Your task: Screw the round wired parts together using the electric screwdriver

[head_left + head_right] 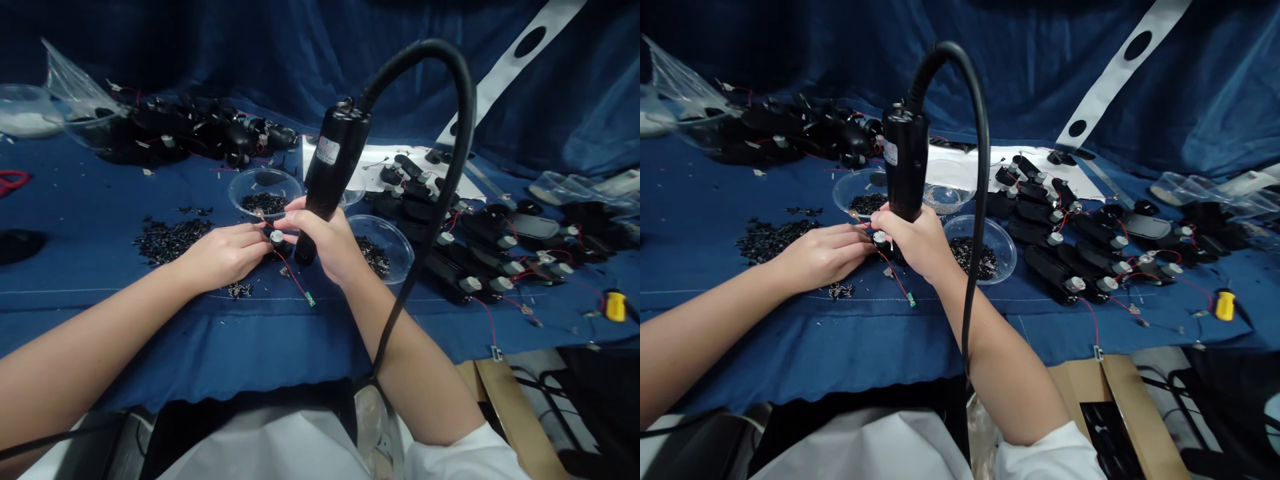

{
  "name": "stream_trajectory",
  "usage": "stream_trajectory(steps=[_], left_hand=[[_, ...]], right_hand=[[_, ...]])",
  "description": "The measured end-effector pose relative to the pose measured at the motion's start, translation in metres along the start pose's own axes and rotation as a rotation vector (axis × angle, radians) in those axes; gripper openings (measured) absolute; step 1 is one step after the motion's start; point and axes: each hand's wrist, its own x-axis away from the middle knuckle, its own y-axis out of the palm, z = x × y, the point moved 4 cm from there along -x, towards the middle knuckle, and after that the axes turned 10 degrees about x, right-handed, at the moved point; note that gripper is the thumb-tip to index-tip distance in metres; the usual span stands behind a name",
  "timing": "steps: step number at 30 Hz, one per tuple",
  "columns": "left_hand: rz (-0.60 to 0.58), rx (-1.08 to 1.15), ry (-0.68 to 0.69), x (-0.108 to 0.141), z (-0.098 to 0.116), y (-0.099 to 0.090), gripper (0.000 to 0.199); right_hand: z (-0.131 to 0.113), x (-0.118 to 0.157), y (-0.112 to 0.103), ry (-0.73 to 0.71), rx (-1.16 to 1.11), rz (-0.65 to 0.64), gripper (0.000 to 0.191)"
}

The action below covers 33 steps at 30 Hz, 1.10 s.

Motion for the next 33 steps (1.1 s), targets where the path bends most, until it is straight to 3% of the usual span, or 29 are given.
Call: stream_trajectory(steps=[7, 16, 23, 28, 33], left_hand=[[-0.002, 0.155, -0.048, -0.003, -0.001, -0.005, 0.029], [-0.027, -0.158, 0.193, 0.001, 0.009, -0.006, 0.026], [0.03, -0.111, 0.207, 0.004, 0.004, -0.007, 0.017], [0.003, -0.073, 0.212, 0.002, 0.0, -0.005, 0.018], [0.042, -0.143, 0.225, 0.003, 0.006, -0.002, 0.021]], right_hand=[[0.004, -0.001, -0.001, -0.001, 0.067, 0.008, 0.021], [0.002, -0.001, 0.0, 0.002, 0.054, 0.014, 0.019], [0.002, 0.0, 0.002, 0.023, -0.008, 0.052, 0.022], [0.003, -0.001, 0.0, -0.074, -0.052, 0.202, 0.023], [0.001, 0.001, 0.002, -0.155, -0.073, 0.194, 0.019]])
